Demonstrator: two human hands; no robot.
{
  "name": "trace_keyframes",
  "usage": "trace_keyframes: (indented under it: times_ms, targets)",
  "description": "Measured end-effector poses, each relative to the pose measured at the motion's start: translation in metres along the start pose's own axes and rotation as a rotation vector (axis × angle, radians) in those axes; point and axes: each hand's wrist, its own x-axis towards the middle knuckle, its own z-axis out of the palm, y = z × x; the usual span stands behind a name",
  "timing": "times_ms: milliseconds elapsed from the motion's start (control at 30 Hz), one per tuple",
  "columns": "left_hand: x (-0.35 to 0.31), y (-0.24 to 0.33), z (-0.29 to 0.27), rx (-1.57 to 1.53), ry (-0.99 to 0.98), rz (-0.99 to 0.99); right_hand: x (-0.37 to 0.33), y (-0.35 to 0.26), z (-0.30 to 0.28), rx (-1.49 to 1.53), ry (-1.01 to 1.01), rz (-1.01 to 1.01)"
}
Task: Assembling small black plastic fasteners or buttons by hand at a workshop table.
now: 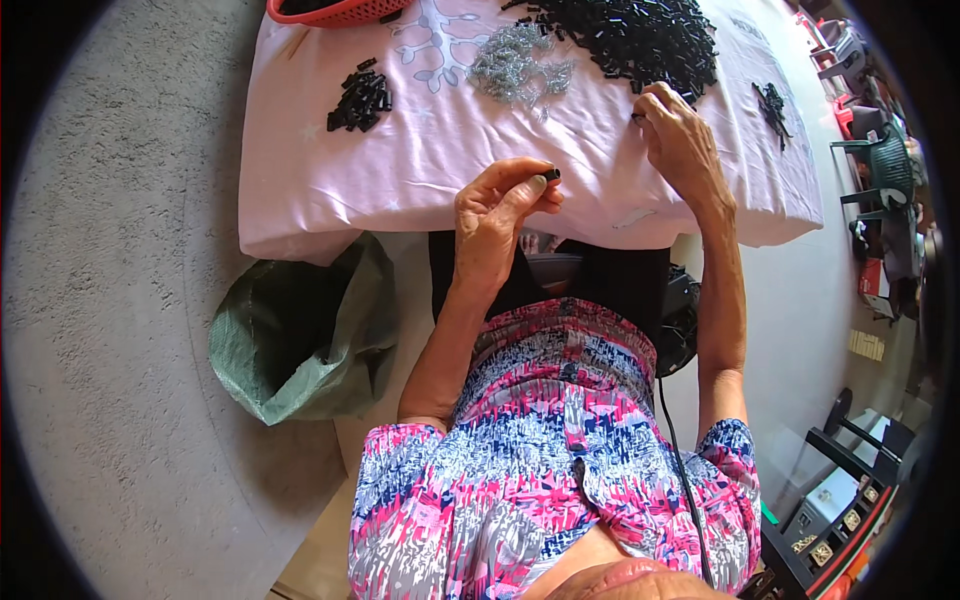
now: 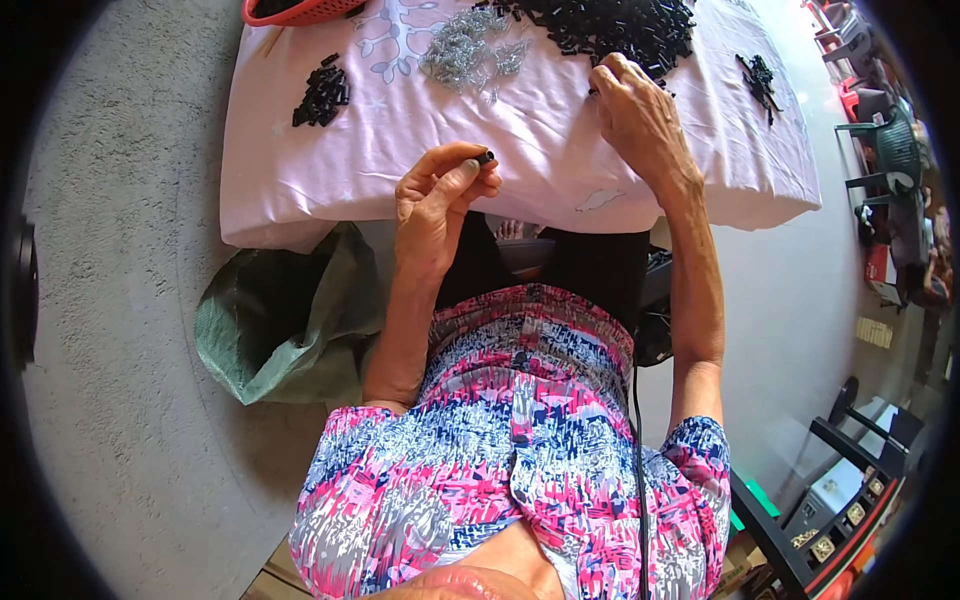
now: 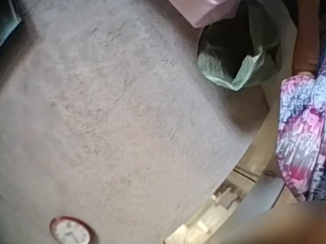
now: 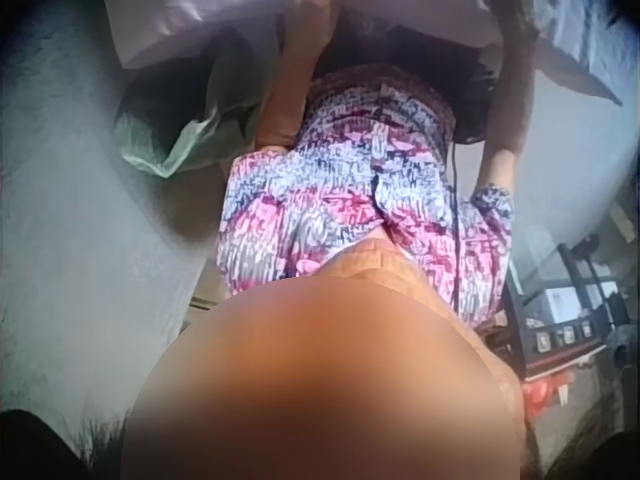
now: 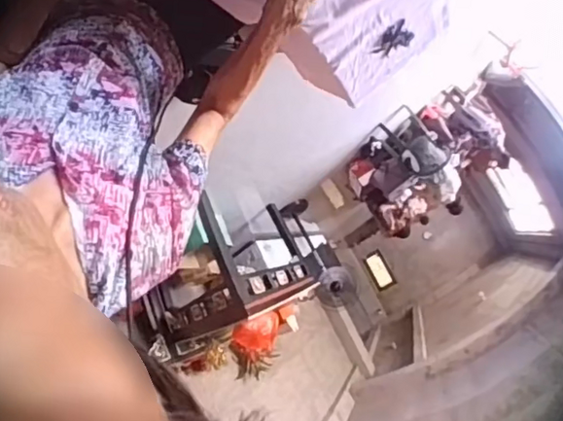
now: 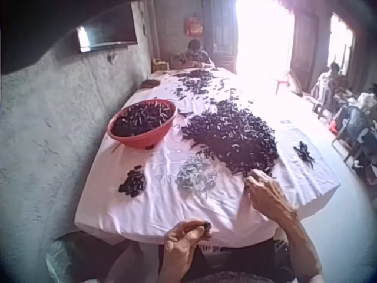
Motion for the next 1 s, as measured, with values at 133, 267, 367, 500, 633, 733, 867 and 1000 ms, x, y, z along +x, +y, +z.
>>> trace_keyframes:
  times_ms: [133, 267, 367, 500, 633, 733, 867, 1000]
  targets:
    - [-0.002, 0.001, 0.000, 0.010, 0.013, -0.002, -0.025, -0.031, -0.007, 0.285, 0.110, 0.048]
    - [-0.004, -0.001, 0.003, 0.099, -0.008, 0.010, -0.058, -0.071, -0.002, 1.115, 0.111, 0.209]
    - [-0.006, 0.003, 0.010, 0.120, -0.007, -0.004, -0.070, -0.086, -0.004, 1.433, 0.125, 0.422]
    - [-0.011, -0.001, 0.012, 0.167, -0.023, 0.026, -0.075, -0.085, 0.000, 1.503, 0.144, 0.409]
    - [-0.013, -0.002, 0.015, 0.193, -0.039, 0.026, -0.077, -0.085, 0.004, 1.494, 0.157, 0.404]
    - [-0.014, -0.003, 0.017, 0.191, -0.056, 0.002, -0.079, -0.086, 0.005, 1.480, 0.179, 0.430]
    - [-0.015, 0.001, 0.020, 0.232, -0.078, -0.033, -0.082, -0.084, 0.007, 1.521, 0.148, 0.432]
    - [-0.017, 0.001, 0.022, 0.267, -0.073, -0.053, -0.087, -0.083, 0.011, 1.485, 0.150, 0.401]
